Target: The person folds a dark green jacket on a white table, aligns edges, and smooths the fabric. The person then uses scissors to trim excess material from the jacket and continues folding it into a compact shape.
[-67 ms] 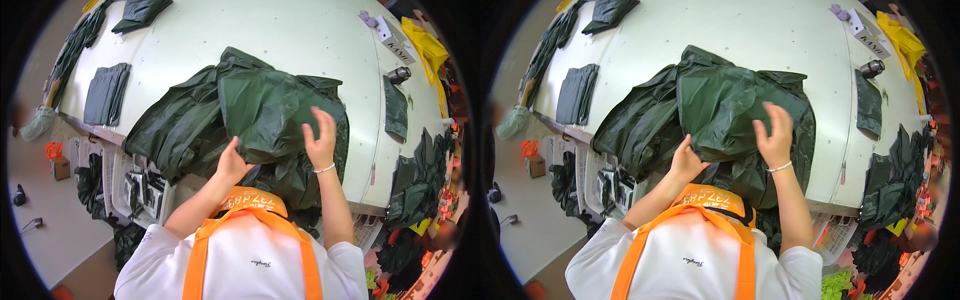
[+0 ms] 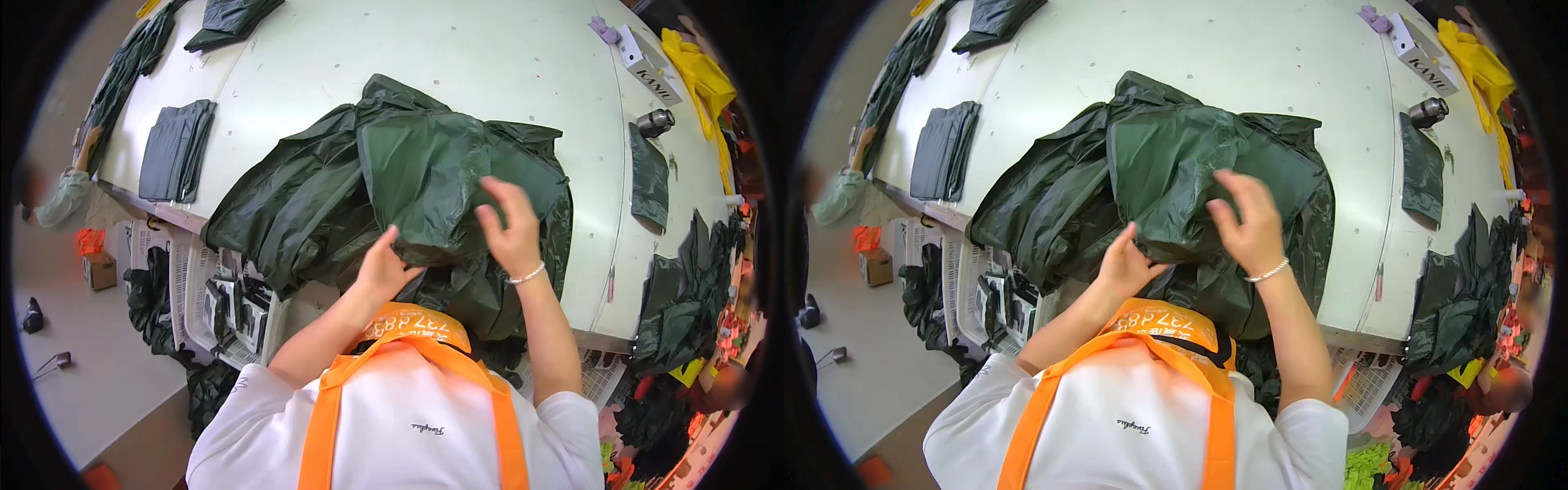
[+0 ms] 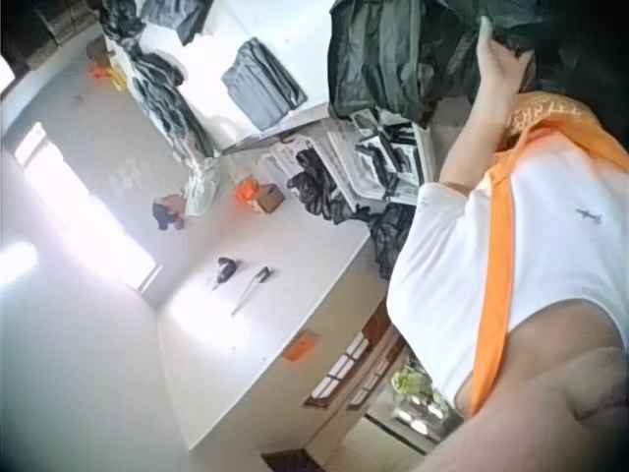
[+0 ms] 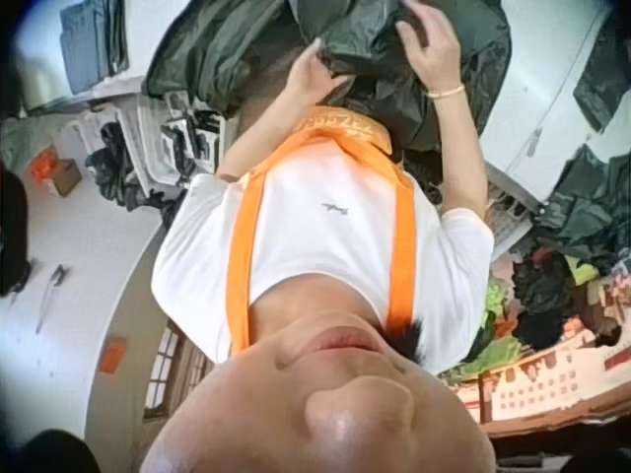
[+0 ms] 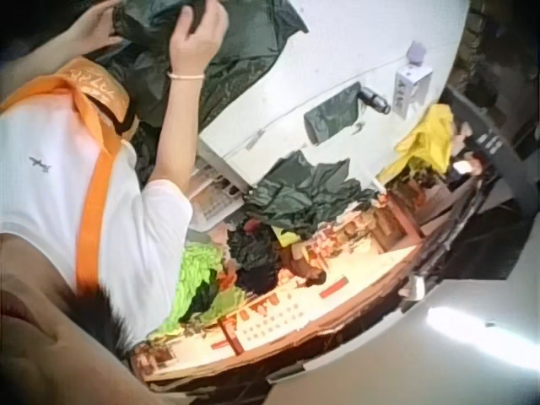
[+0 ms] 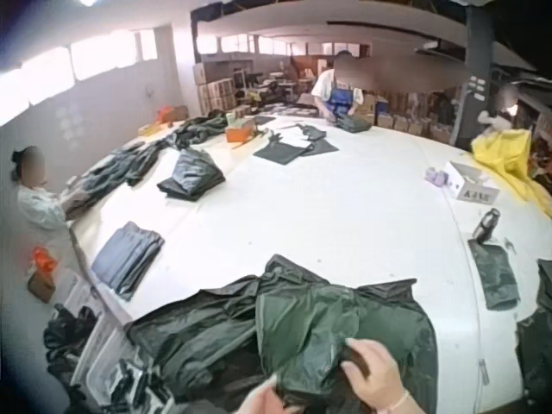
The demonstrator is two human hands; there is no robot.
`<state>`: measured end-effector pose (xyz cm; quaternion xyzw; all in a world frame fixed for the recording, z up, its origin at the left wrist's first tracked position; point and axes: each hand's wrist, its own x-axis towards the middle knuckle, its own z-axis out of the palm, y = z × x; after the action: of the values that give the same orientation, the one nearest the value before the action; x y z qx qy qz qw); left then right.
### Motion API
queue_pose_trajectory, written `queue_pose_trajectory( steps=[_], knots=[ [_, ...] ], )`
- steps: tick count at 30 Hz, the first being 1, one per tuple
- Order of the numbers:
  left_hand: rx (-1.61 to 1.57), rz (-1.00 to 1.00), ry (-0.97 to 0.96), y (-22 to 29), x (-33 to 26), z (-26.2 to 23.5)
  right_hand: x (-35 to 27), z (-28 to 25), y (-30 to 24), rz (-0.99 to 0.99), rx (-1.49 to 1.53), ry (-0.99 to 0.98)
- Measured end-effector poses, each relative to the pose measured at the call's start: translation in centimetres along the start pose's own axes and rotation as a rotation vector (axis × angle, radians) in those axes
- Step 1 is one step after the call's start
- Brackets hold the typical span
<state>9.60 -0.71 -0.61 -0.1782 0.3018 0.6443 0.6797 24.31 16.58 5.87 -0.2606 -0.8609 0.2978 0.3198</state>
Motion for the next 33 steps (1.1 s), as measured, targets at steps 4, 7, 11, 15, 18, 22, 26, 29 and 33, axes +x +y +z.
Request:
queue_pose_trajectory(
  steps=[4,7,11,15,18,22,26,29,33],
  knots=[
    [0.184,0.004,-0.072,-1.7,-0.6,-0.5,0.5,4.1,0.0,0.197,-0.1,-0.579],
    [0.399,0.14,-0.073,-0.5,-1.2,4.1,3.7,5.7,0.2,0.651,-0.165,-1.335],
    [0.684,0.282,-0.28,2.2,-1.5,9.8,0.8,13.6,8.4,0.893,-0.323,-1.791],
    [0.77,0.343,-0.087,1.9,-1.6,8.7,4.8,7.8,6.0,0.528,-0.543,-1.477],
    [0.737,0.233,-0.007,2.6,-1.2,5.5,3.7,4.9,6.4,0.351,-0.209,-0.45],
    [0.72,0.204,-0.01,2.4,-0.9,5.5,4.2,6.1,2.4,0.225,0.043,-0.968],
    [0.75,0.235,-0.196,1.8,-0.9,8.7,1.0,12.8,5.7,0.287,0.132,-1.575],
    [0.931,0.285,-0.25,1.9,-0.6,7.9,-1.0,15.4,9.6,0.285,0.234,-1.477],
    [0.927,-0.052,-0.54,8.3,-0.2,3.9,1.8,5.9,6.5,0.479,0.389,-0.857]
  ],
)
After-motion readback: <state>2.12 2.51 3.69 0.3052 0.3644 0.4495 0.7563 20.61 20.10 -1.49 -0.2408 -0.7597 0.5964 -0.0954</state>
